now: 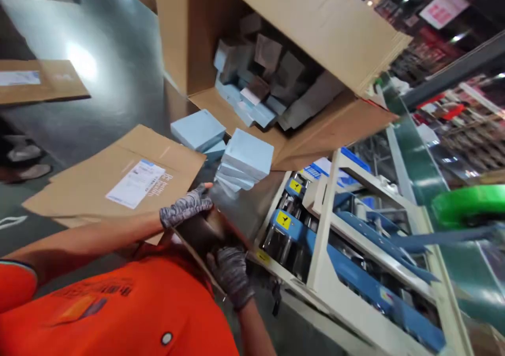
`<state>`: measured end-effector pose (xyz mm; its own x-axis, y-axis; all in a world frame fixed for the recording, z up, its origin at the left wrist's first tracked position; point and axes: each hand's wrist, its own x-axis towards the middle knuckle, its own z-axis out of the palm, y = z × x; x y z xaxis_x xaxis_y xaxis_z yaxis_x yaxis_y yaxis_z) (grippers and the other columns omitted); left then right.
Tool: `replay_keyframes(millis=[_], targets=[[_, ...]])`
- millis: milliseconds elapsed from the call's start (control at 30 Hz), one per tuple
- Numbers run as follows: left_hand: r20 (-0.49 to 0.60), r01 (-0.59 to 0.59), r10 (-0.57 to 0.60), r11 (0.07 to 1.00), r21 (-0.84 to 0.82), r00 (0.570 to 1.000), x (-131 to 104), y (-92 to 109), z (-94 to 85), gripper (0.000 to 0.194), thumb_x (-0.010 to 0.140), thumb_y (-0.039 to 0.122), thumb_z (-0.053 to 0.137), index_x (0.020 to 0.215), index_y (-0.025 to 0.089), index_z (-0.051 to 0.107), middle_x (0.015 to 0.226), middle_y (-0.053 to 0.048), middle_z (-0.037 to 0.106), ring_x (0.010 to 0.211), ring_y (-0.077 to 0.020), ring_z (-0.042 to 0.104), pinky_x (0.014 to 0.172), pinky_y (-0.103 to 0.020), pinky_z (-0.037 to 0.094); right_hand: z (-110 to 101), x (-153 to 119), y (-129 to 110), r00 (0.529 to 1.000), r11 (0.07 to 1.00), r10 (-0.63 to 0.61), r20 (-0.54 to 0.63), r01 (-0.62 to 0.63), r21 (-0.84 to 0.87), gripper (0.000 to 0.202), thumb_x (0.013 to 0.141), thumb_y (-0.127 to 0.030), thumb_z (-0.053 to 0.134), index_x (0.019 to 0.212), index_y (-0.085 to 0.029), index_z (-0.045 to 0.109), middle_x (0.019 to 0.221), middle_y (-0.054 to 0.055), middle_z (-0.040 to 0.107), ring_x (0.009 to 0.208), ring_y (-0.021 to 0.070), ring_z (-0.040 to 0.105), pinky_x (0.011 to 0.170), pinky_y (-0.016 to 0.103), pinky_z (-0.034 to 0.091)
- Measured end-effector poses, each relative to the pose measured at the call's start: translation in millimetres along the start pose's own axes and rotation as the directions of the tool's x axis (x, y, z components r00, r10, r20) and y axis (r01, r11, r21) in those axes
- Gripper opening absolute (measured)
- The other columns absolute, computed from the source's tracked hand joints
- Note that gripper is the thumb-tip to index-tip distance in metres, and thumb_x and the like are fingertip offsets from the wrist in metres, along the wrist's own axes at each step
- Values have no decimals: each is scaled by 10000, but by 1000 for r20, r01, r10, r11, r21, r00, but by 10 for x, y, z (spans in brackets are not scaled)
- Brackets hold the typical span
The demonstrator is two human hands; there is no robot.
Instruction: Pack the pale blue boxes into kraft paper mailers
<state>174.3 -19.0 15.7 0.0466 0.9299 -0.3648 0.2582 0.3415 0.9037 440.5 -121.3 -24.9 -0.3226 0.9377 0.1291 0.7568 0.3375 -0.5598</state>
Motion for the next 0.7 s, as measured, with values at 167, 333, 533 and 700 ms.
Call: replay_keyframes(millis=[167,333,533,700], targets=[[3,12,-12,1000,-3,1000,-32,-119,146,838,833,374,991,1602,144,749,1102,-41,885,1363,-430,879,1191,-469,667,239,-156,248,854,934,337,-395,-356,27,338,1166,-474,527,936,-310,714,858,119,811,824,349,820,836,490,656],[136,116,-105,991,-72,985,135,-324,220,465,711,405,1034,1093,229,835,927,-51,853,1051,-379,893,1068,-515,731,143,-138,554,808,919,392,-439,-369,142,310,1184,-430,587,1241,-224,812,1071,165,904,921,322,897,828,401,734],[263,233,-192,963,-136,945,68,-368,-2,507,746,523,1067,1120,235,882,884,-30,867,1085,-400,920,1054,-530,764,-5,-335,679,865,888,-448,-227,459,-3,333,1167,-190,678,1359,-338,907,1312,48,977,1306,251,939,1235,418,755],[430,171,-107,979,-113,896,-503,-439,-595,1127,718,713,1151,1711,291,823,1926,-114,721,1905,-490,513,1580,-582,403,-220,-495,739,880,883,-468,-76,469,-5,502,1310,-388,590,1796,-371,715,1623,78,902,1539,305,872,1318,463,742]])
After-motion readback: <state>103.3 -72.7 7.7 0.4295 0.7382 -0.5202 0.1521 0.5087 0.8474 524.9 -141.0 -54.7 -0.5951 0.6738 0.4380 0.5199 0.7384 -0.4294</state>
